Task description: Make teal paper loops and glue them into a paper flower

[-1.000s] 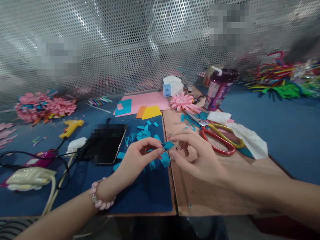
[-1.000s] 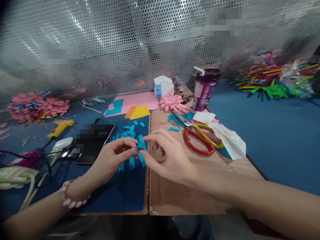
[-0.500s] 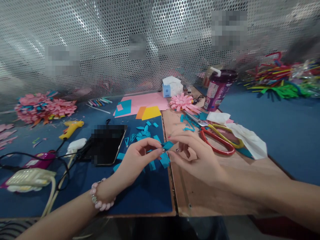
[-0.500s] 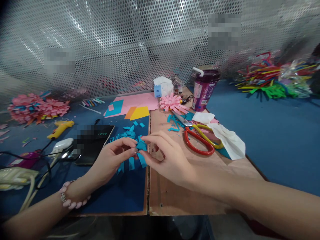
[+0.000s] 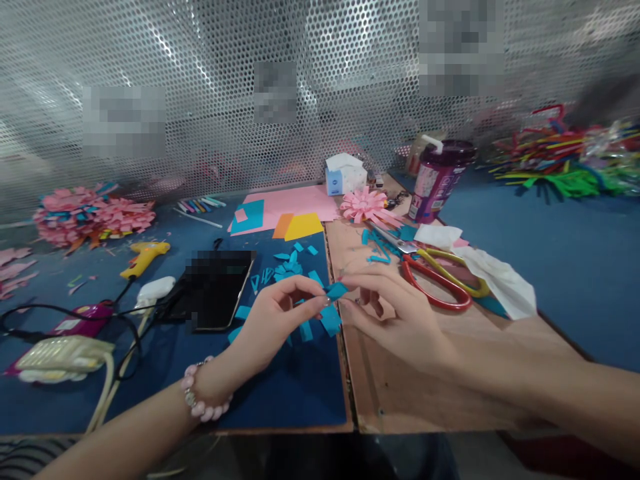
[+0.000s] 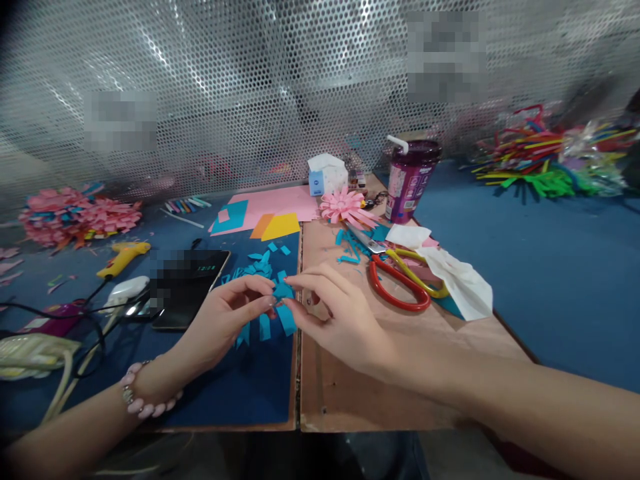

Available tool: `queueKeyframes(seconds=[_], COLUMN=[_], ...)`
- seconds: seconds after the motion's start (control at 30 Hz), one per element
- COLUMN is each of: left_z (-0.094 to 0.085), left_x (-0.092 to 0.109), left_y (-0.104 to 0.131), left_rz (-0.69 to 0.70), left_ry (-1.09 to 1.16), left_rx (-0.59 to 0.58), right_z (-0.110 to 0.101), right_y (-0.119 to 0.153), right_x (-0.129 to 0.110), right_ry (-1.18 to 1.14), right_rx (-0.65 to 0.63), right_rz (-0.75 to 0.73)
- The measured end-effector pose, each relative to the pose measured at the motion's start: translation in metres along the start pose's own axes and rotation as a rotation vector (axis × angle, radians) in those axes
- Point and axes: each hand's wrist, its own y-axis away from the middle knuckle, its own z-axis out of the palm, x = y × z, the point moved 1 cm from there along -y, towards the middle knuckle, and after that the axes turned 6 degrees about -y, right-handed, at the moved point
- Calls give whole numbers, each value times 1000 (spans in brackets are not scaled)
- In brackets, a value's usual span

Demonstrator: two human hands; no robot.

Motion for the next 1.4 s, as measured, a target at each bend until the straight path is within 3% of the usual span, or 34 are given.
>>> queueKeyframes(seconds=[0.63, 1.03, 1.4], left_z=[0, 0, -1], left_x=[0, -1, -1], left_y=[1, 1, 2], left_rz=[-14, -16, -5], left_ry=[40, 4, -20], left_rx=[-13, -23, -29], right_z=[0, 0, 0], right_y=[0, 2, 1], right_x=[-3, -7, -4], right_ry=[-47, -201, -129], right_rx=[1, -45, -28], right_rz=[-18, 293, 177])
